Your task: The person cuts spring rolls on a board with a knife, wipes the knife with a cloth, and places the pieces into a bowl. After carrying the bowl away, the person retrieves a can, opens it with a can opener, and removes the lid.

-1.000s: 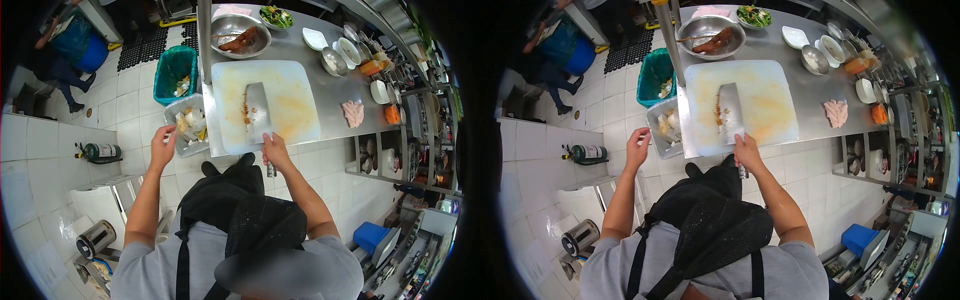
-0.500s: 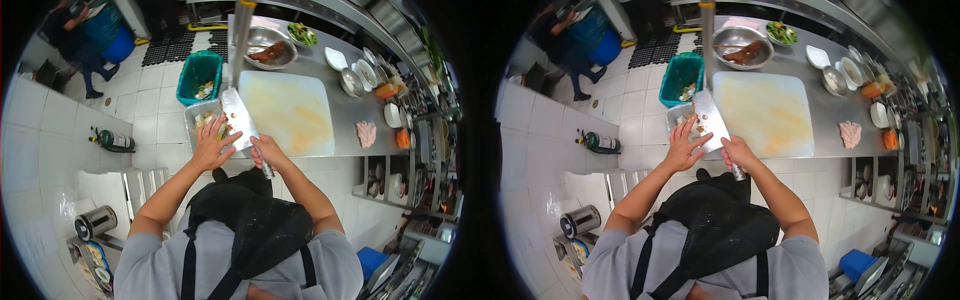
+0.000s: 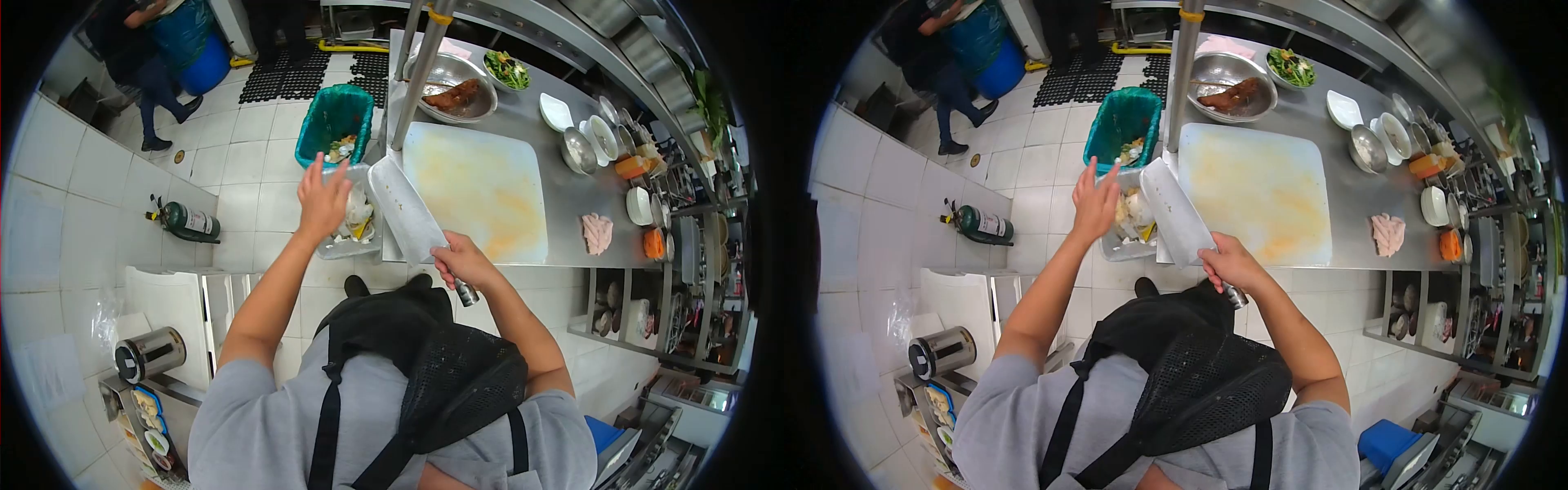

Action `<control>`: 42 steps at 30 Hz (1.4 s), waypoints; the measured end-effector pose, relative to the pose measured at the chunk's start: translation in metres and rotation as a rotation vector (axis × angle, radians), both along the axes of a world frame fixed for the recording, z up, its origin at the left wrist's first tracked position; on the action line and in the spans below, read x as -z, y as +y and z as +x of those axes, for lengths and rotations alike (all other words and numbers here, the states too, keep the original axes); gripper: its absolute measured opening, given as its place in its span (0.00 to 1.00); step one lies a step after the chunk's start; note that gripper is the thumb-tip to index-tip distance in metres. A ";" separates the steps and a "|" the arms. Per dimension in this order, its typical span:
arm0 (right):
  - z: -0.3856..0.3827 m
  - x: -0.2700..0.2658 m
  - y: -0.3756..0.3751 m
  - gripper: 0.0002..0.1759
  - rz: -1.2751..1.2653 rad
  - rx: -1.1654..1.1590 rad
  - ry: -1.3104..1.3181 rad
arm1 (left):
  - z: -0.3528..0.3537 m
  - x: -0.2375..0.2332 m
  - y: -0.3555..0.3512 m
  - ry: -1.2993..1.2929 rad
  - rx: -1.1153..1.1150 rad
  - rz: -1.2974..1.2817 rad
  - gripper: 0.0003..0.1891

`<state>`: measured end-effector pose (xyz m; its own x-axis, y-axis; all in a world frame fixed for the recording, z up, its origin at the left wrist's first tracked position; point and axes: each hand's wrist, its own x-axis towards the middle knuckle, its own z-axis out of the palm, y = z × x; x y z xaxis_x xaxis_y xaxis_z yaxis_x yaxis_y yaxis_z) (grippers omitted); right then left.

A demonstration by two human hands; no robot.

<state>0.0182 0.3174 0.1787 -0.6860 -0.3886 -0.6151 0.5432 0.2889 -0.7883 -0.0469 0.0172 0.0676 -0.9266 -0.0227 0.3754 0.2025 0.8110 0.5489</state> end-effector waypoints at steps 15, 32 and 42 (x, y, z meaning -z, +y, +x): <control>0.006 -0.032 0.013 0.16 -0.088 -0.151 0.045 | -0.007 -0.035 -0.016 -0.050 0.077 -0.387 0.26; 0.033 -0.051 0.017 0.37 0.798 -0.739 1.210 | 0.055 -0.081 0.089 -0.073 0.327 -0.274 0.29; 0.033 -0.026 0.066 0.32 0.836 -0.610 1.191 | -0.001 -0.030 -0.027 -0.093 -0.082 -0.149 0.21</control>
